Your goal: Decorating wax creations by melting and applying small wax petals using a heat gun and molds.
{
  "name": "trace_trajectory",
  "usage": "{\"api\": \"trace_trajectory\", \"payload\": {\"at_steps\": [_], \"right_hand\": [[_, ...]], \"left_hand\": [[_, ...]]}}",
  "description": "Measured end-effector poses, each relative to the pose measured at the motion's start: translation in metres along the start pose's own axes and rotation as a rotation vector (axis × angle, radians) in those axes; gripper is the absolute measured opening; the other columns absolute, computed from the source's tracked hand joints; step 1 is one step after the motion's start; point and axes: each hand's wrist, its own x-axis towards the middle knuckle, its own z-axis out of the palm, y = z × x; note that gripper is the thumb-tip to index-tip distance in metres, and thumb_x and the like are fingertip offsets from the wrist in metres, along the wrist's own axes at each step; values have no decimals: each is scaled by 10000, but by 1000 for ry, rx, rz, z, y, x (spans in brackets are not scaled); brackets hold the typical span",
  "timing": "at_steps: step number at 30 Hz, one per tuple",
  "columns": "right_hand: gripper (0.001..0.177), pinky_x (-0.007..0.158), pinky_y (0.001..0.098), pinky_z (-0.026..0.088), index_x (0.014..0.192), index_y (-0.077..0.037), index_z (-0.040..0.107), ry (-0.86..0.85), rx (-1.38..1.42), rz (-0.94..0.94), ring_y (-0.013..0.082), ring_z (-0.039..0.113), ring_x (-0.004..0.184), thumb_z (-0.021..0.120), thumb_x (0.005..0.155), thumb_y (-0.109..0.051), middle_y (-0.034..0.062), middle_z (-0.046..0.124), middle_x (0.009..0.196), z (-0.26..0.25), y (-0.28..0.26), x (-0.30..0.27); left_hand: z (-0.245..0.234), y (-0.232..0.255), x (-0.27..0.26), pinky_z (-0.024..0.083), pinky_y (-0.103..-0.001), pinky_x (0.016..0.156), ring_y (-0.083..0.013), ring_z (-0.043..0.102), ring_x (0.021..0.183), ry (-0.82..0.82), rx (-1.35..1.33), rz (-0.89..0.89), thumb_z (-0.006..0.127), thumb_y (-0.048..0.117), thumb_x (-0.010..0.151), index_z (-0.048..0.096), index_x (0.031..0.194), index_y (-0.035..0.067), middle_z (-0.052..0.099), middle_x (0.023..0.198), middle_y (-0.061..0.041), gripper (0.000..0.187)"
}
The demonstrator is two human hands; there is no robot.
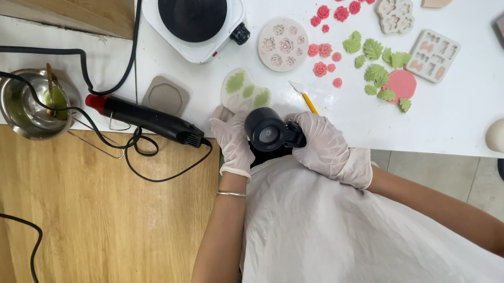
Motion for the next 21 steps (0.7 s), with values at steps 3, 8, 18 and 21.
{"api": "trace_trajectory", "payload": {"at_steps": [3, 8, 18, 21], "right_hand": [[555, 937, 452, 494, 1254, -95, 614, 49, -14, 12, 370, 626, 1066, 693, 705, -93, 162, 673, 1120, 1, -1, -1], [555, 935, 454, 499, 1255, -92, 622, 59, 3, 25, 371, 633, 1062, 701, 706, -93, 167, 685, 1107, 0, -2, -1], [475, 791, 324, 510, 1160, -18, 607, 111, 372, 207, 186, 618, 847, 717, 699, -59, 77, 649, 927, -28, 9, 8], [454, 733, 269, 502, 1113, -34, 581, 154, 588, 270, 108, 560, 776, 683, 671, -43, 18, 611, 876, -52, 2, 9]], "left_hand": [[-1, 1, 3, 582, -227, 767, -152, 690, 905, -4, -11, -41, 635, -38, 878, 591, 1169, -91, 711, 1059, -128, 300], [4, -2, 14, 563, -271, 692, -156, 661, 779, 42, -117, -262, 640, 64, 917, 616, 1119, -34, 710, 917, -70, 225], [14, 3, 7, 626, -323, 841, -157, 679, 871, -79, 8, -213, 722, 134, 972, 563, 1110, -41, 674, 987, -84, 274], [27, 33, -12, 623, -297, 880, -129, 712, 989, -262, -99, -195, 660, 101, 896, 536, 1266, 72, 709, 1144, -57, 391]]}}
